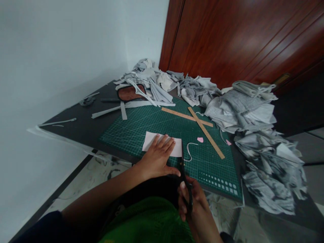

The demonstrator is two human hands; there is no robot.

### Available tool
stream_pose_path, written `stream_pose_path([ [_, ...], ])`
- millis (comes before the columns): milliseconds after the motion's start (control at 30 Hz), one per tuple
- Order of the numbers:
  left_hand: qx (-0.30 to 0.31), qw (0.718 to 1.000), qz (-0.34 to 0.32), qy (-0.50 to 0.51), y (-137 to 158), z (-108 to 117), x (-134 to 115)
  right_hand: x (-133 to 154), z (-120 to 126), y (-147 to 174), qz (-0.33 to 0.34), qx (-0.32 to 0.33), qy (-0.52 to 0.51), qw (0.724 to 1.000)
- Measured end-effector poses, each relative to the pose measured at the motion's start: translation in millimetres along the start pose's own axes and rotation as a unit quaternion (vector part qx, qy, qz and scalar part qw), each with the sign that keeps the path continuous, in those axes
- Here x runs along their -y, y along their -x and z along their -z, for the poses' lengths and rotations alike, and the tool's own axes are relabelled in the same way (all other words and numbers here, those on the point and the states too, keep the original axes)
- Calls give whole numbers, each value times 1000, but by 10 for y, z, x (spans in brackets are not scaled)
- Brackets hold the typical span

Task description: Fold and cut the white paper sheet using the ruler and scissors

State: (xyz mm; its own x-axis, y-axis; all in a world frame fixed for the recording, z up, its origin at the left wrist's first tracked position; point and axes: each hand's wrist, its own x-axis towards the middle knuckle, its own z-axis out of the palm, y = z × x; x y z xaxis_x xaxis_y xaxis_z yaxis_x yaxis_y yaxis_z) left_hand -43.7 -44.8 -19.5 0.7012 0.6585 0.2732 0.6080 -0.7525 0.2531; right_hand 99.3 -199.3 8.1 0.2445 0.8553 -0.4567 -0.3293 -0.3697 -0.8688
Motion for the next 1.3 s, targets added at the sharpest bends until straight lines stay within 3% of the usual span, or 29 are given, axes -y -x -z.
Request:
stream_pose_path([
  [800, 5, 1000, -2, -11, -4, 40, 3, 146, 72, -120, -37, 18, -45, 998],
  [967, -33, 999, -22, -35, 16, 79, -35, -90, 254, -110, -15, -34, -66, 997],
  [1133, -7, 999, -49, -1, 1, 137, -28, -230, 534, -7, 67, -141, -54, 986],
  [1300, 28, 984, -151, 88, -74, 296, 70, -244, 737, 223, 45, -99, -25, 994],
])
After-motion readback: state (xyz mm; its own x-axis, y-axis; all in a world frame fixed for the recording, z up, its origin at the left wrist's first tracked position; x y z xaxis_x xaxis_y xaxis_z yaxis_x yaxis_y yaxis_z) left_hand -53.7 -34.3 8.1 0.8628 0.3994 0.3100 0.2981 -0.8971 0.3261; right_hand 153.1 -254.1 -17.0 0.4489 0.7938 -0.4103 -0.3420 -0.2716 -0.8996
